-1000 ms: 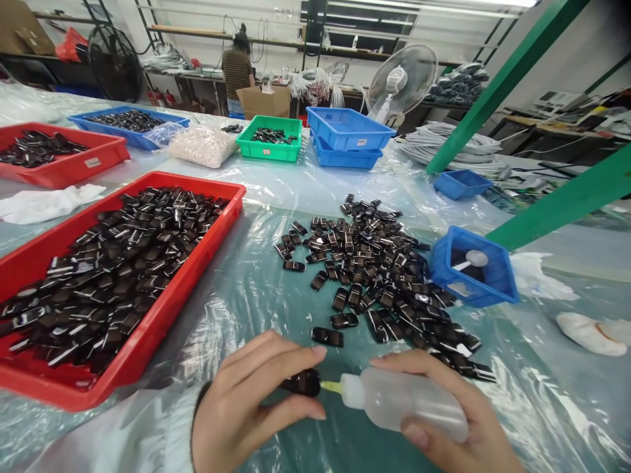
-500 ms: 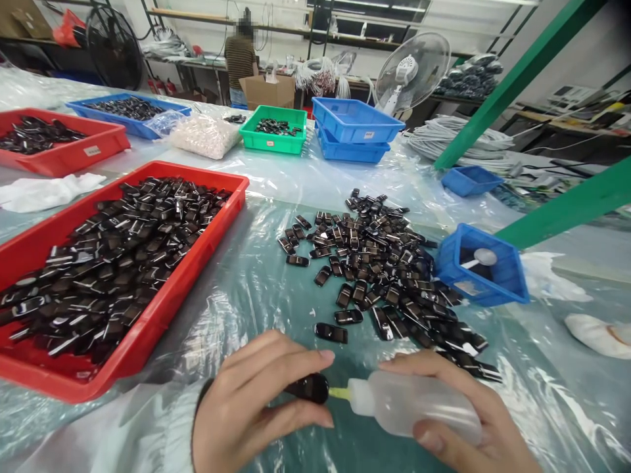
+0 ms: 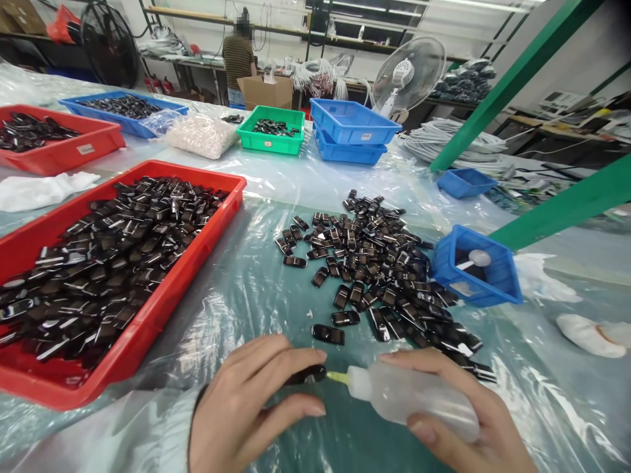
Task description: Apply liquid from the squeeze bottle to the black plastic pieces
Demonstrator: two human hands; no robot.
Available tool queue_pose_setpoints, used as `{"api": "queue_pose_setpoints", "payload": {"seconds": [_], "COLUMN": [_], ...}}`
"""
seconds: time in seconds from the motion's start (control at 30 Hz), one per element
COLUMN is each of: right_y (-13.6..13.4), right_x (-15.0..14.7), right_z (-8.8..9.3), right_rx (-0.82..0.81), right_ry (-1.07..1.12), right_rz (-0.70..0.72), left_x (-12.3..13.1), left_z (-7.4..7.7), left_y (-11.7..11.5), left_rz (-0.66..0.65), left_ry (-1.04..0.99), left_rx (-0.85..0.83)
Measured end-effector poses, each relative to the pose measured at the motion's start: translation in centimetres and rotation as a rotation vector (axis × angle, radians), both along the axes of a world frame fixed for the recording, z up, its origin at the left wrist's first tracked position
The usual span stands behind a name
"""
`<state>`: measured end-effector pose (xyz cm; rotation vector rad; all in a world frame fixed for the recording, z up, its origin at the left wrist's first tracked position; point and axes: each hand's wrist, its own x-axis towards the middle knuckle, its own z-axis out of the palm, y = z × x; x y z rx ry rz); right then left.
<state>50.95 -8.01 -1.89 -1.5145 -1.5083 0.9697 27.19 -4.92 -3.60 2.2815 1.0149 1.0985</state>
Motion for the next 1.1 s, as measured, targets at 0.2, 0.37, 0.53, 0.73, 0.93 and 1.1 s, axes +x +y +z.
{"api": "queue_pose_setpoints", "payload": {"seconds": [0.2,0.37,0.53,0.73,0.93,1.1], "right_y": [0.35,0.33,0.45,0.43,0.39,0.57], "right_x": [0.40,0.30,0.21,0.36,0.38,0.40], "right_z": [-0.11,-0.09,0.25,0.49,0.59,0.57], "right_rx": [0.081,0.177,0.211,0.185,0.171,0.061], "right_ry": [-0.046,-0.052,-0.113,-0.096,-0.133,-0.040], "right_rz": [0.031,0.037,0.059,0.074,0.060,0.054], "left_x": [-0.59,-0.53,-0.48,-0.53,-0.45,-0.59], "left_z": [-0.49,0.04,0.13,0.18,0.16,0.11], "left_y": [-0.20,0.17,0.27,0.19,0.22,0.25], "left_rz": [-0.019,0.043,0.054,0.051,0.042,0.061], "left_ry": [0.035,0.038,0.025,0.050,0.059,0.066], "left_rx": [-0.135,-0.135,-0.102,-0.036,-0.018,-0.050]}}
